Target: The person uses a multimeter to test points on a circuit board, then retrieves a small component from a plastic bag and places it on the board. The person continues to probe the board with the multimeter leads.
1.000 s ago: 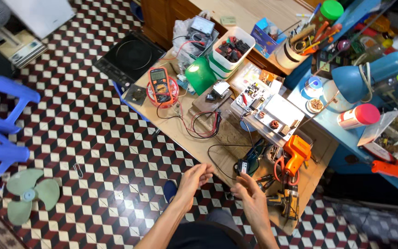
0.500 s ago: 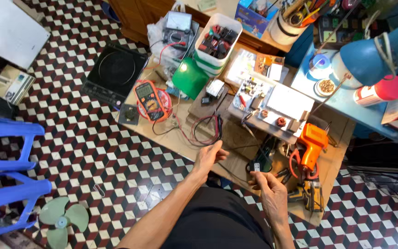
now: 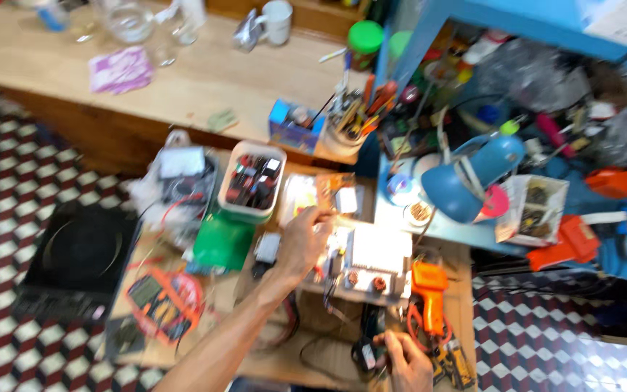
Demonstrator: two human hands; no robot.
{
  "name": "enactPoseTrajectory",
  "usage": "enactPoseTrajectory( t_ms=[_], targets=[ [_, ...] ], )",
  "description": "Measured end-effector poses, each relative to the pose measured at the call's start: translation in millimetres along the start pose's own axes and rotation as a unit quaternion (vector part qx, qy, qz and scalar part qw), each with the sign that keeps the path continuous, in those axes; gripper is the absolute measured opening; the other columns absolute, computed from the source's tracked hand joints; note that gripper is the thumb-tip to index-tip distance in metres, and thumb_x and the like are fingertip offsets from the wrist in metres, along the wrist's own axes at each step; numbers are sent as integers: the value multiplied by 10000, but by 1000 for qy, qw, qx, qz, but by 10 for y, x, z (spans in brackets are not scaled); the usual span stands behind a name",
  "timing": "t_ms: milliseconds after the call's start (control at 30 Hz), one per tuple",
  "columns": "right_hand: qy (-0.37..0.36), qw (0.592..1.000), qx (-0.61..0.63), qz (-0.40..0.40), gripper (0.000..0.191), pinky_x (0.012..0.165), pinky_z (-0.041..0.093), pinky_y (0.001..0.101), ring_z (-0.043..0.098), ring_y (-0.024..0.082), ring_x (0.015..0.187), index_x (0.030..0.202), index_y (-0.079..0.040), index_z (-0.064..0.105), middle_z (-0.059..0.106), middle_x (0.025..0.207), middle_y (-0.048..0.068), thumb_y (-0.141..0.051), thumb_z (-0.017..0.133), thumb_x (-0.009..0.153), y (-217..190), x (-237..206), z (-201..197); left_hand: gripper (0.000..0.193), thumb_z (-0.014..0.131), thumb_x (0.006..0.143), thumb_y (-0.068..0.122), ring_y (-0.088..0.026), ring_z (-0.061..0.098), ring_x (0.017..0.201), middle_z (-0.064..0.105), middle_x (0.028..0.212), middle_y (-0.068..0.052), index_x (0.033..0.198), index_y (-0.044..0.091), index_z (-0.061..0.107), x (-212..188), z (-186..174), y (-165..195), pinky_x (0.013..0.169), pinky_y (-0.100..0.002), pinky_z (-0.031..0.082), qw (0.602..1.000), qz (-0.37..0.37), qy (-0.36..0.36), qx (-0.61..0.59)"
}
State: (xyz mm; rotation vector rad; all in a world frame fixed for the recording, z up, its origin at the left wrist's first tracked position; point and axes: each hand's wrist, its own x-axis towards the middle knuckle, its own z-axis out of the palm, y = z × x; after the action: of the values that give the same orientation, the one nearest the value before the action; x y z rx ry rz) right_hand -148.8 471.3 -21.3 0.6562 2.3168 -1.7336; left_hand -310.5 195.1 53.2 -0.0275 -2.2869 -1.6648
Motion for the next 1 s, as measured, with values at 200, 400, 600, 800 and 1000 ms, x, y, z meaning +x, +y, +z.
enactPoseTrajectory(
  t_ms=[200,400,600,800,1000],
  targets=[
    [119,988,-5,-98,290,594,503,296,627,144,592,1005,-3,762,750,753,190,-249,610,1035,317,317,-78,228,690,938,150,-399,684,1030,722,1111,-189,1143,51,699,1351,1075,-38,875,-460,542,987,115,-100,48],
    [152,982,109,-4,313,552,533,305,607,165,497,906,35,735,766,705,194,-245,608,969,397,720,-236,308,643,887,79,-469,641,1015,657,1117,-269,1173,-23,594,1944,2037,-32,859,-515,521,969,132,-168,123],
    [122,988,94,34,319,686,517,296,630,156,689,1035,36,711,757,859,166,-243,560,998,489,1334,-429,289,557,864,-29,-454,648,1030,631,1128,-286,1153,-35,569,2285,2738,-176,887,-503,539,956,92,-145,239],
    [108,993,-14,49,357,819,502,288,654,146,881,1164,37,687,747,1014,137,-240,511,1027,-348,1801,-991,187,621,810,4,-376,716,940,717,996,-234,978,-6,702,2591,3086,-246,827,-444,590,886,121,-187,406],
    [206,964,42,-164,397,941,503,285,677,148,1048,1270,47,660,735,1153,118,-231,476,1055,-1963,2055,-1601,121,625,819,7,-378,743,859,742,888,-227,868,25,735,2735,3119,-323,758,-460,602,873,128,-225,414]
  ],
)
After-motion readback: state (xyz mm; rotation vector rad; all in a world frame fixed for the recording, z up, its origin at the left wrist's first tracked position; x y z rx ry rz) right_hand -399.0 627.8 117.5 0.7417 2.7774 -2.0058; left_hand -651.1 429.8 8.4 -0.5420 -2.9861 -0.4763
